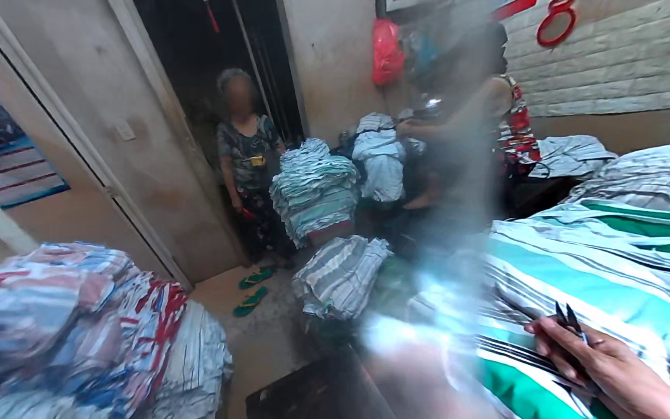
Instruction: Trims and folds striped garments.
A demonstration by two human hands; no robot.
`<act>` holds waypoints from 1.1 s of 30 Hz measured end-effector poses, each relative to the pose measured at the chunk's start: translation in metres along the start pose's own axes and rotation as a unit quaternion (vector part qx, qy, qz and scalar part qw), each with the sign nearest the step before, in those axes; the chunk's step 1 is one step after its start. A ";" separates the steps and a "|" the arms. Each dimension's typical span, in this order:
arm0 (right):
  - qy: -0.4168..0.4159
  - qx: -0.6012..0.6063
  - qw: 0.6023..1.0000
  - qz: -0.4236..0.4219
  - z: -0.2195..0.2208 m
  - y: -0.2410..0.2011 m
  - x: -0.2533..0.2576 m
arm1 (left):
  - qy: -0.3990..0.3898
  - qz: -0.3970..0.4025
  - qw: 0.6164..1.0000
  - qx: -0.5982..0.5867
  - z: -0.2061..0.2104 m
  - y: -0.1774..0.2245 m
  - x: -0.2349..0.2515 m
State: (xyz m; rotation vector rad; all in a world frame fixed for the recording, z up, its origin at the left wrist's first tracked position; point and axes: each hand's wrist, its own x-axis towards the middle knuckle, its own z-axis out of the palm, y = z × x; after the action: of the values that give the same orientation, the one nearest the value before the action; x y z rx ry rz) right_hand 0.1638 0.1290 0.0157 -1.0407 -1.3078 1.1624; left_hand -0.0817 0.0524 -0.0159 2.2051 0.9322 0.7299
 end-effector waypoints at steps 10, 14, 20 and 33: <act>0.000 0.009 1.000 -0.003 0.000 0.000 -0.001 | 0.156 0.030 0.987 -0.008 -0.014 0.013 0.078; 0.000 0.008 1.000 -0.003 -0.001 0.001 0.000 | 0.120 -0.027 0.990 0.072 -0.010 0.016 0.085; 0.005 0.016 1.000 -0.008 0.000 0.005 0.000 | 0.055 -0.082 0.983 0.156 -0.019 0.031 0.095; 0.022 0.001 1.000 0.001 0.008 -0.003 0.000 | 0.124 -0.065 0.977 0.160 -0.024 0.011 0.102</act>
State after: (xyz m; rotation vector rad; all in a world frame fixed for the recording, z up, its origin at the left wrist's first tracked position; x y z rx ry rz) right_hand 0.1555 0.1276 0.0184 -1.0608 -1.2710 1.1349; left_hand -0.0327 0.1320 0.0322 2.3323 1.3912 0.8538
